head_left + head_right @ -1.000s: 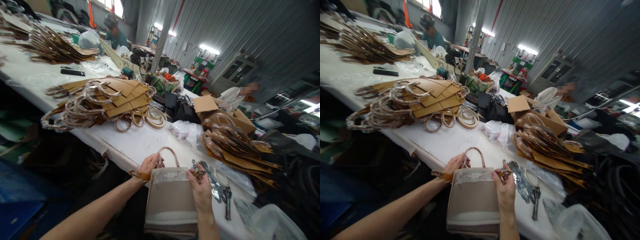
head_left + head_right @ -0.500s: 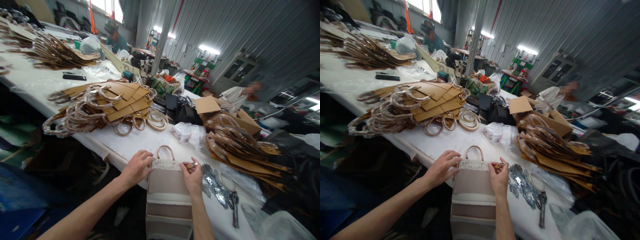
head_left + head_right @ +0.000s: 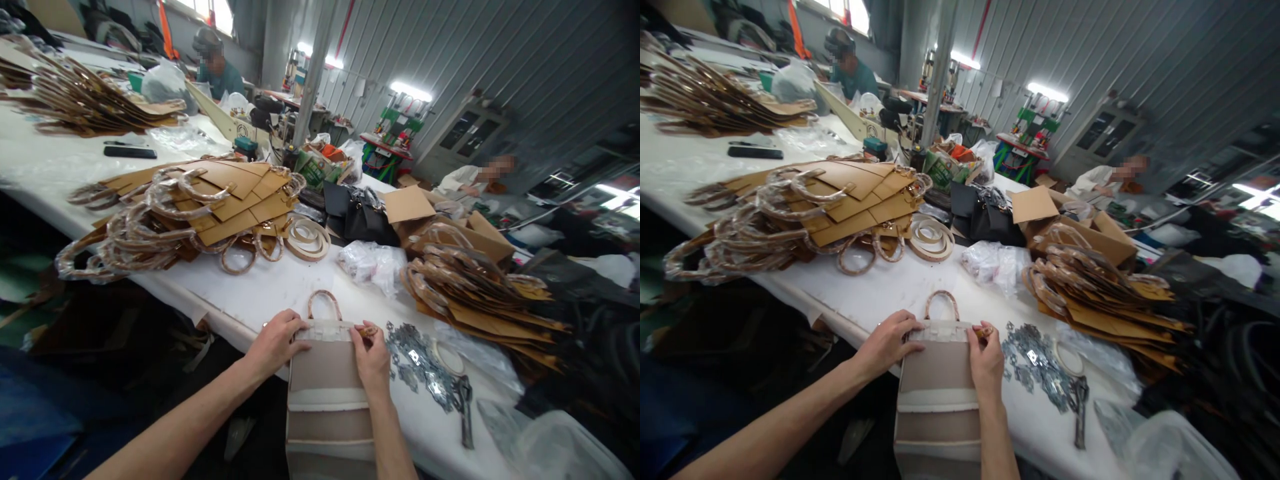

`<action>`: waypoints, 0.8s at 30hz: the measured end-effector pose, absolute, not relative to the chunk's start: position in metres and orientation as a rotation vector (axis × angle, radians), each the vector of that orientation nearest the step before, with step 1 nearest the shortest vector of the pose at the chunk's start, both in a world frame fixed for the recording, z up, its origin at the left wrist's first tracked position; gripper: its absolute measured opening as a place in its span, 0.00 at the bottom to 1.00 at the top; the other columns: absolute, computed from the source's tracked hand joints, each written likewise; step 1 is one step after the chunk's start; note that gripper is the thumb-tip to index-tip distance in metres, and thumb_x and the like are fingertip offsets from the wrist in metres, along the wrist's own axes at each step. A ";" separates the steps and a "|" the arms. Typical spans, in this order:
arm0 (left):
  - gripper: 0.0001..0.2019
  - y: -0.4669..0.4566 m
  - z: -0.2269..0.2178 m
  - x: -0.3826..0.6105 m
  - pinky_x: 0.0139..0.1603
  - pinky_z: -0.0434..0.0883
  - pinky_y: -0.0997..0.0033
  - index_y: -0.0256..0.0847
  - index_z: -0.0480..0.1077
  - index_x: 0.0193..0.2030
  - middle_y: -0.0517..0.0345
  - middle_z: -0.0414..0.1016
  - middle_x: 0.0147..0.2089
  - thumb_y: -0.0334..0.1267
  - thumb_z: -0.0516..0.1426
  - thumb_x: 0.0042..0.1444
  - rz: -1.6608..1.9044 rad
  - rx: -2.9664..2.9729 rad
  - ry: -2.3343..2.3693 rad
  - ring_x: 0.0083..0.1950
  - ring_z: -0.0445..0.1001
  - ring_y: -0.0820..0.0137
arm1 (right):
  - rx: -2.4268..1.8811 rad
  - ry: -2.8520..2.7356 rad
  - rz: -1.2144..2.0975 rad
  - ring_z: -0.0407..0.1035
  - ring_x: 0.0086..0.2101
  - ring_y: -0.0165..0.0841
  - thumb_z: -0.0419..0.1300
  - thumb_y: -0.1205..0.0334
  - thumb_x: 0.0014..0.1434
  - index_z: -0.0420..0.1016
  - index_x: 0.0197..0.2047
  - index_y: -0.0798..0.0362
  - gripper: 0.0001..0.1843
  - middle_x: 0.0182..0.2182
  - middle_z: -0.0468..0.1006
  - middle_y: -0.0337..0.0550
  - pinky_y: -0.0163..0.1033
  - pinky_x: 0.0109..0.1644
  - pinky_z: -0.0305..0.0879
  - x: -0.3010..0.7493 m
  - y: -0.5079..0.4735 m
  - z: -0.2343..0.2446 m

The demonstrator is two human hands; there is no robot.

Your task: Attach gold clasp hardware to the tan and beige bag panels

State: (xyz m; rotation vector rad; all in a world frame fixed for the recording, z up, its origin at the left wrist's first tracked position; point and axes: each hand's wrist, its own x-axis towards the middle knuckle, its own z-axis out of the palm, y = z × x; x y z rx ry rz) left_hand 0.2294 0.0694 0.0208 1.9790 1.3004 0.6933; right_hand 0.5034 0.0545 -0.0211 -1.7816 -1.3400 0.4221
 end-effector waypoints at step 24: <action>0.28 0.080 -0.014 0.221 0.36 0.81 0.67 0.45 0.78 0.45 0.54 0.79 0.42 0.68 0.55 0.60 1.038 2.208 1.206 0.34 0.81 0.65 | -1.702 -1.609 0.102 0.72 0.50 0.39 0.62 0.62 0.70 0.82 0.51 0.51 0.09 0.44 0.80 0.46 0.45 0.61 0.68 0.487 0.053 -0.002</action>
